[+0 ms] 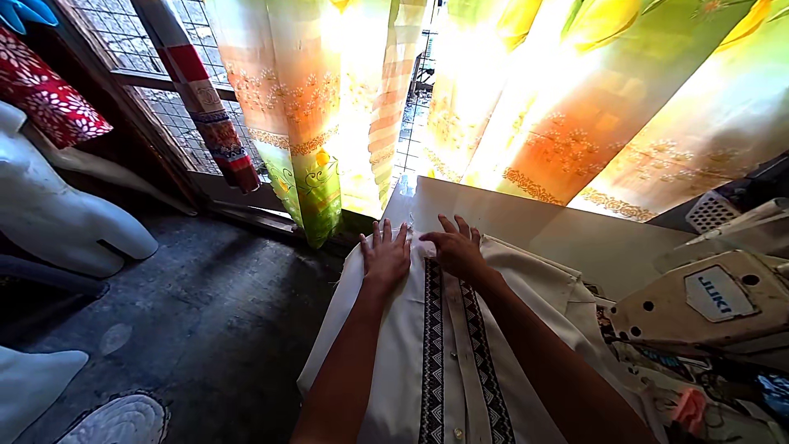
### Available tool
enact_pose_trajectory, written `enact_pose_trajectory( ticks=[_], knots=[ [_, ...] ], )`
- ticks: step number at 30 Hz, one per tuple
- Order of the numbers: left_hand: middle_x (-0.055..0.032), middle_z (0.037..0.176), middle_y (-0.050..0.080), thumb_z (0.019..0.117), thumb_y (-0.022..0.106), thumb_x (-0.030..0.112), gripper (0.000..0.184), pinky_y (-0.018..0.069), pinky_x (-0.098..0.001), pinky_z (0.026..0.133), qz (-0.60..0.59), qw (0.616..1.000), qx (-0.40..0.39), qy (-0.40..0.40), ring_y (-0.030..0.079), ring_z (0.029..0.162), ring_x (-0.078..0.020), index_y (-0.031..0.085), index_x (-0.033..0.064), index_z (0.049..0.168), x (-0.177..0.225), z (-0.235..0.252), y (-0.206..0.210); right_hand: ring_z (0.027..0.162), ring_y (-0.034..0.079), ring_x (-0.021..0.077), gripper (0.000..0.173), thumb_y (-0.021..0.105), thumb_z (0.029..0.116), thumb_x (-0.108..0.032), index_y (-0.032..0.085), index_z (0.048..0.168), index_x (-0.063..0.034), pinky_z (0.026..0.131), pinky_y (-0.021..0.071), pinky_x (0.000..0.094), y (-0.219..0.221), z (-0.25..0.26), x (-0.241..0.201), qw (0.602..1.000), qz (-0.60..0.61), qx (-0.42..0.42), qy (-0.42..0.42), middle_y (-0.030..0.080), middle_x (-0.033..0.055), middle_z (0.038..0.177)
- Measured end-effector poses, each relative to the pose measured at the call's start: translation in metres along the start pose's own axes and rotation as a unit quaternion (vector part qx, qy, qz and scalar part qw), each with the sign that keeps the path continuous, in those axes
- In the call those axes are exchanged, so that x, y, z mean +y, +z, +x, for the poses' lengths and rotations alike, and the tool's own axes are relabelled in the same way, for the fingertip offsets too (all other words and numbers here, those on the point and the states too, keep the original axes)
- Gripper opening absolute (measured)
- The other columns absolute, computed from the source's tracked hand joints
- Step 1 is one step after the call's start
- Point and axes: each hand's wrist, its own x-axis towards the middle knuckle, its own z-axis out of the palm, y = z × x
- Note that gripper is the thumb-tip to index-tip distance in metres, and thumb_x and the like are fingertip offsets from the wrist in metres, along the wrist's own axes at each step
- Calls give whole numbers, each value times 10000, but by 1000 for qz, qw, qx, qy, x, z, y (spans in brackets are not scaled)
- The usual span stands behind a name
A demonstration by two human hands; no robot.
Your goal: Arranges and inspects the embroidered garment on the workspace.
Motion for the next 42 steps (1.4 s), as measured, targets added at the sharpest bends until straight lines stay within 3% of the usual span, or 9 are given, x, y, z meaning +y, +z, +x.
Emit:
enact_pose_trajectory(
  ticks=[2, 6, 14, 17, 21, 32, 35, 39, 42],
  knots=[
    [-144, 1723, 104, 1123, 286, 401, 534, -3, -728, 1184, -2, 1000, 9, -2, 30, 1582, -412, 258, 288, 1644, -1, 1, 2, 1539, 143, 476, 342, 514, 1026, -39, 784, 1129, -222, 1149, 110, 737, -5, -8, 0, 1000, 11, -6, -9, 363, 192, 1622],
    [-155, 1709, 173, 1123, 306, 375, 517, -8, -758, 1166, -13, 999, 47, 14, 71, 1574, -435, 324, 256, 1626, -1, 0, 7, 1536, 149, 469, 267, 573, 1004, -37, 792, 1037, -186, 1136, 117, 740, 2, -7, 7, 999, 32, -19, 3, 366, 183, 1621],
    [-144, 1716, 150, 1123, 292, 394, 526, -12, -736, 1180, -7, 999, 37, 11, 55, 1581, -413, 298, 271, 1634, -1, -1, 6, 1523, 180, 500, 415, 509, 1049, -129, 613, 1424, -273, 1111, 136, 782, 18, 25, 10, 999, 1, 19, 42, 334, 220, 1629],
    [-129, 1716, 163, 1125, 289, 379, 531, -12, -741, 1177, -26, 999, 32, 15, 63, 1582, -403, 289, 241, 1638, -3, 0, 2, 1542, 143, 487, 467, 413, 1107, -273, 435, 1573, -262, 1141, 106, 768, 20, 19, -5, 999, -18, 31, 21, 243, 213, 1672],
    [-150, 1673, 292, 1107, 385, 241, 512, 82, -743, 1179, -62, 994, 88, 11, 174, 1564, -409, 358, 110, 1602, -10, 0, 3, 1564, 45, 466, 511, 339, 1110, -429, 381, 1601, -291, 1147, -15, 775, 39, 17, -16, 998, -63, -9, -10, 198, 186, 1695],
    [-111, 1726, 116, 1127, 288, 346, 525, 28, -733, 1185, 8, 998, 23, -53, 33, 1585, -396, 285, 219, 1637, -7, 3, -7, 1584, 77, 382, 541, 282, 1117, -417, 339, 1621, -230, 1153, -28, 770, 55, 26, -6, 996, -48, 67, -21, 249, 54, 1701],
    [-115, 1720, 148, 1130, 273, 342, 520, 76, -725, 1186, 16, 998, 32, -52, 93, 1580, -401, 291, 221, 1635, -6, 6, -4, 1581, 47, 405, 543, 268, 1124, -415, 302, 1633, -231, 1138, -55, 789, 36, 25, -3, 1000, -2, -31, 4, 229, 52, 1707],
    [-125, 1712, 176, 1128, 234, 357, 528, 132, -666, 1213, 28, 997, 45, -50, 146, 1574, -386, 289, 221, 1635, -7, 6, -2, 1559, 176, 421, 529, 382, 1112, -376, 425, 1570, -115, 1159, 53, 781, -9, 14, 4, 995, 55, 86, 5, 355, 130, 1648],
    [-160, 1692, 229, 1124, 253, 363, 530, 125, -675, 1212, 35, 996, 66, -41, 171, 1566, -403, 348, 182, 1613, -6, 5, -2, 1343, 533, 384, 421, 516, 1075, -304, 607, 1401, -53, 1080, 389, 626, -43, -47, 19, 971, 110, 209, -43, 625, 178, 1385]
  ],
)
